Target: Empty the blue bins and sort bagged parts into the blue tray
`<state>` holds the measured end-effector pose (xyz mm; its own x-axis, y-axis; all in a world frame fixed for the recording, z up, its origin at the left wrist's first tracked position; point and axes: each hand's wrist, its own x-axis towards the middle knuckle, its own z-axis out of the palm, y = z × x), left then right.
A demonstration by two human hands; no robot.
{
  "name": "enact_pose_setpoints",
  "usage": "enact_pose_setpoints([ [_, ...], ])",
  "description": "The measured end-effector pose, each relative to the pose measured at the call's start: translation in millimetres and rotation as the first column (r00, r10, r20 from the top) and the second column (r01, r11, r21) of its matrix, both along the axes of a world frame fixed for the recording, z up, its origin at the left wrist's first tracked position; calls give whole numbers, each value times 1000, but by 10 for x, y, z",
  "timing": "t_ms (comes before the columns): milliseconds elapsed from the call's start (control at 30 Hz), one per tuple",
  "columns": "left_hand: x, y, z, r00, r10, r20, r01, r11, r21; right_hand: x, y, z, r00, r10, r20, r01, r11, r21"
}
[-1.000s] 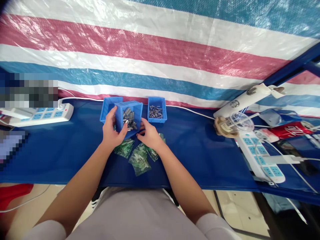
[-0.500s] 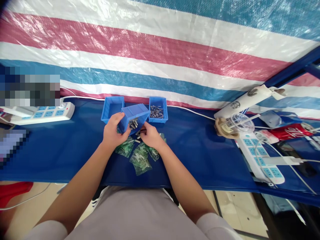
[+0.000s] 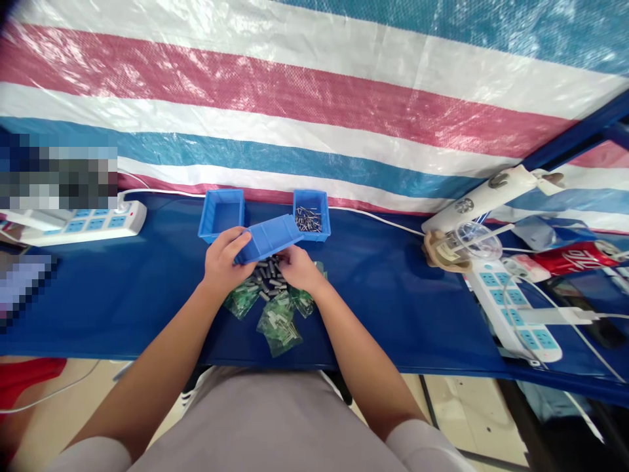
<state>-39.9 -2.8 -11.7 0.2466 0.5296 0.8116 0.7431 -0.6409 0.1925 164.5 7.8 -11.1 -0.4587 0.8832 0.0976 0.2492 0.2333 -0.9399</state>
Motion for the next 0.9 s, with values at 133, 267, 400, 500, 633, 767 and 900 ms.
enact_pose_setpoints([
  [133,-6,19,1,995,-7,99,6,1000,4,-15,11,-77,995,21,-95,-24,999,-39],
  [267,-59,37,-65,988,68,136,-68,998,-8,3,21,-152,994,-1,-105,-6,997,-71],
  [400,-48,20,-42,953,66,296,-77,997,24,2,-4,-136,993,-25,-112,17,997,-77],
  [500,26,20,104,883,190,430,-168,982,-89,-37,-42,-67,986,-101,-130,98,995,-33],
  [633,115,85,328,876,210,433,-109,963,-247,-74,-57,21,943,-289,-162,283,957,-61],
  [767,149,141,378,960,245,134,-193,928,-319,-39,-16,34,918,-383,-101,370,921,-124],
  [900,145,157,261,944,305,-125,-330,863,-384,-11,3,31,920,-391,36,393,913,-114],
])
